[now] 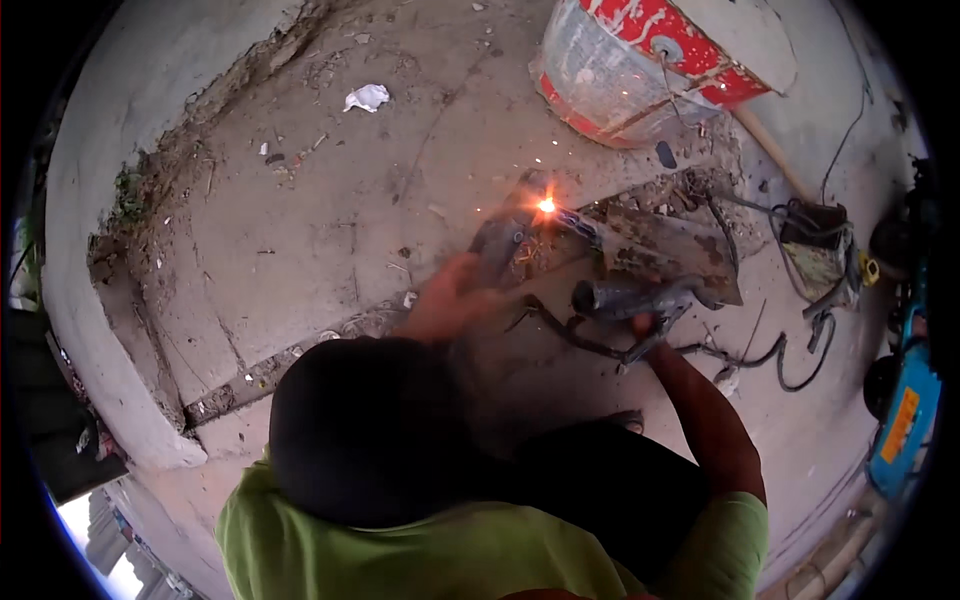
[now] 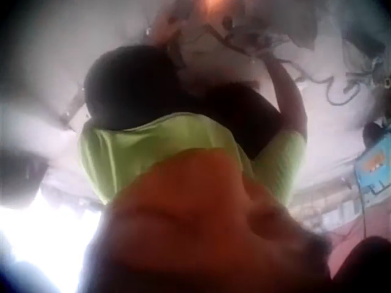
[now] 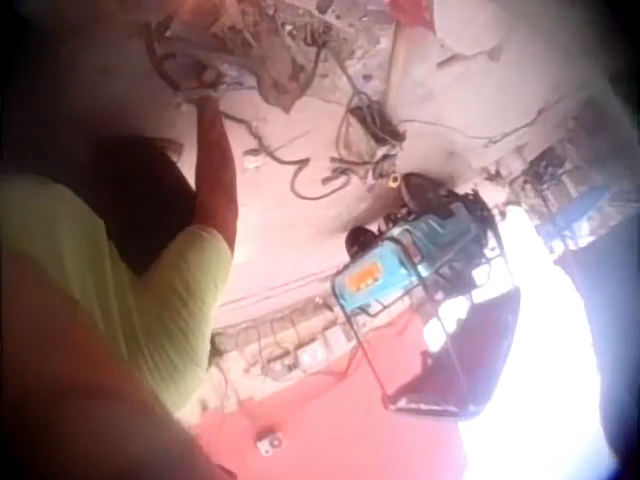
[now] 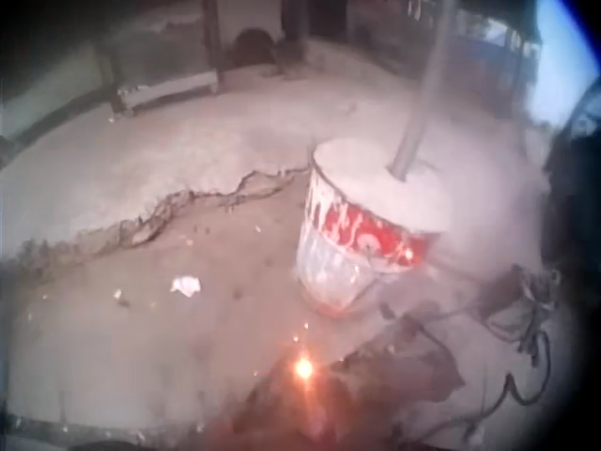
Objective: The person welds metal pieces together using a welding tool and then strikes the welded joint with a hammer.
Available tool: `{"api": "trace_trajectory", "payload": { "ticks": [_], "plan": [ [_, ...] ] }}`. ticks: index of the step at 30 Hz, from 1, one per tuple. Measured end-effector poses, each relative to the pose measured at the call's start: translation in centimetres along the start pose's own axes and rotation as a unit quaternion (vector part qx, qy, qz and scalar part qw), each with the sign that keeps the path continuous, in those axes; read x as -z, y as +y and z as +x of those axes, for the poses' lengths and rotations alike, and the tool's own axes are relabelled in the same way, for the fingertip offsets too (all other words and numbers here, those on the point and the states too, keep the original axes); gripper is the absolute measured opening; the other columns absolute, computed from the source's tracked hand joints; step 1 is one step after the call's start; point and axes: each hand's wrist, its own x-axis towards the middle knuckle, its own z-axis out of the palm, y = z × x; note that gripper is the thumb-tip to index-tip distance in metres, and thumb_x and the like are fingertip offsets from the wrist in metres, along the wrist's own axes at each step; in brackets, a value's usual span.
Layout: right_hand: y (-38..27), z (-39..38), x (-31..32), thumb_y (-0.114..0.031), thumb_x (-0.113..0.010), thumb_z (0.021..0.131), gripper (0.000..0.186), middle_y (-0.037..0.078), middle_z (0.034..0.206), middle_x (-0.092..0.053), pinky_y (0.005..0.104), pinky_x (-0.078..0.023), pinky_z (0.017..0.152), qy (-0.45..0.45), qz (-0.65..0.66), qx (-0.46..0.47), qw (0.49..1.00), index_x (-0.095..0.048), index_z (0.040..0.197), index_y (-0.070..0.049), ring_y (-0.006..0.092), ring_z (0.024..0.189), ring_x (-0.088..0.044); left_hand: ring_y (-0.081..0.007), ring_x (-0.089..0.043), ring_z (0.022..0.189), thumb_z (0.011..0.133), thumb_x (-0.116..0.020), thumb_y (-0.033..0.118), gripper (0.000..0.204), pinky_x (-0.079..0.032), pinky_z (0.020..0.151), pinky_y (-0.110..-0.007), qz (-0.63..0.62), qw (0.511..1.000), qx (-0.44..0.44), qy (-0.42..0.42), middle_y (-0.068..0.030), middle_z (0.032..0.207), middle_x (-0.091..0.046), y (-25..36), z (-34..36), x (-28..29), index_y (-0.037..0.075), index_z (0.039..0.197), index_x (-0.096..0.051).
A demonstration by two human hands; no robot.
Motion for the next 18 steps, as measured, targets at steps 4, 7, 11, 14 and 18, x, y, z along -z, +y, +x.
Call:
{"api": "trace_trajectory", "payload": {
  "ticks": [4,7,11,14,18],
  "plan": [
    [-0.6,-1.2,0.2,-0.076,-0.085,0.066,0.122,0.020,0.139,-0.063,0.0444,-0.055,0.108,0.008,0.006,0.024,1.000,-0.045,0.148,0.004,0.0311,0.124,-0.066,-0.0167,-0.066,0.077,0.096,-0.067,-0.002,0.043,-0.054,0.071,-0.033,0.015,1.000,-0.026,-0.004,-0.0109,0.104,-0.064,-1.1,0.9,0.2,-0.002,0.135,-0.048],
    [-0.9,-2.0,0.6,-0.076,-0.085,0.066,0.122,0.020,0.138,-0.063,0.0445,-0.055,0.108,0.009,0.012,0.035,0.999,-0.045,0.148,0.004,0.0311,0.124,-0.066,-0.0164,-0.065,0.076,0.096,-0.068,-0.002,0.044,-0.054,0.070,-0.033,-0.002,0.999,-0.039,-0.016,-0.0108,0.104,-0.064,-1.7,1.0,0.1,-0.002,0.135,-0.048],
    [-0.9,-2.2,0.7,-0.076,-0.086,0.065,0.122,0.020,0.138,-0.064,0.0445,-0.056,0.108,0.003,0.012,0.043,0.999,-0.045,0.148,0.004,0.0311,0.124,-0.066,-0.0164,-0.065,0.076,0.096,-0.068,-0.002,0.044,-0.054,0.069,-0.033,0.025,0.999,-0.043,-0.006,-0.0108,0.104,-0.064,-2.6,1.0,0.1,-0.002,0.135,-0.048],
    [-0.3,-1.7,0.2,-0.076,-0.086,0.065,0.122,0.020,0.138,-0.064,0.0446,-0.056,0.107,-0.009,0.009,0.038,0.999,-0.045,0.148,0.004,0.0312,0.123,-0.066,-0.0166,-0.064,0.076,0.096,-0.067,-0.004,0.045,-0.053,0.069,-0.032,0.016,0.999,-0.043,-0.018,-0.0117,0.106,-0.064,-2.2,0.8,-0.4,-0.003,0.136,-0.046],
    [0.3,-0.8,-0.3,-0.076,-0.086,0.065,0.122,0.020,0.137,-0.064,0.0447,-0.056,0.107,-0.032,0.009,0.031,0.999,-0.045,0.147,0.004,0.0312,0.123,-0.067,-0.0164,-0.064,0.076,0.096,-0.068,-0.004,0.050,-0.053,0.069,-0.032,0.060,0.997,-0.050,-0.014,-0.0135,0.109,-0.064,-3.3,1.1,0.1,-0.004,0.139,-0.042]
  ]
}}
